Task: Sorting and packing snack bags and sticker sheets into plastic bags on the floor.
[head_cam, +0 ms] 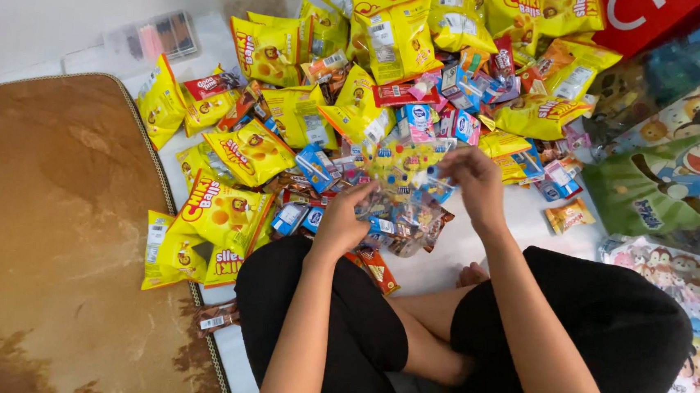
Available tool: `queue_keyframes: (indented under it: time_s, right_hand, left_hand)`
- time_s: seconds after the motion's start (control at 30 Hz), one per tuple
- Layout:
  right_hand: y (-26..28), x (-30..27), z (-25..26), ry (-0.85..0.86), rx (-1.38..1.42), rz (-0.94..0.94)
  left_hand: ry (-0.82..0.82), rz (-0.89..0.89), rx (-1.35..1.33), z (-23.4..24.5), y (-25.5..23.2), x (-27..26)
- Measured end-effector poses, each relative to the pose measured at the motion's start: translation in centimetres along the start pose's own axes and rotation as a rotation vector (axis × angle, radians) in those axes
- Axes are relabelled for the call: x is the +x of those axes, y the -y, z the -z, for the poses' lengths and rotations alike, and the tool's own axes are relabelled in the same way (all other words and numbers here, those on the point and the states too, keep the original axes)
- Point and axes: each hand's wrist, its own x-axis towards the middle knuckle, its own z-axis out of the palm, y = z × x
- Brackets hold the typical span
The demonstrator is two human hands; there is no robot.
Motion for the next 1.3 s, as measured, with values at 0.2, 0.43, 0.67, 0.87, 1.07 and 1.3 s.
queue_keyframes:
  time_s: [0.2,0.43,0.67,0.87,1.07,1.3]
  right_hand:
    - [-21.1,-1.1,2.2,-0.076,-0.525,-0.505]
    - [-27.2,-2.6,0.8,0.066,-0.644,-0.446]
    - [-22.9,-3.5,4.2,-0.072,-0.49,-0.607]
    - [-8.3,-4.3,5.5,-0.356,0.131,-0.49]
    - [2.2,-4.5,3.0,-0.279,0.555,-0.334]
    - [0.6,-3.7,-2.0,0.005,0.529,-0.178]
  left_hand:
    - [0.012,0.04,0.017,-0.8,1.5,0.7]
    - [0.024,0.045,0.022,-0.9,1.8,0.4]
    - [0.014,0.034,0.007,-0.9,2.0,0.5]
    - [0.012,0.042,0.006,-0.9,1.9,0.4]
    - [-0.001,0.009,0.017,-0.9,1.3,0.3]
    - [-0.025,0.007,0.004,-1.1,2.1,0.3]
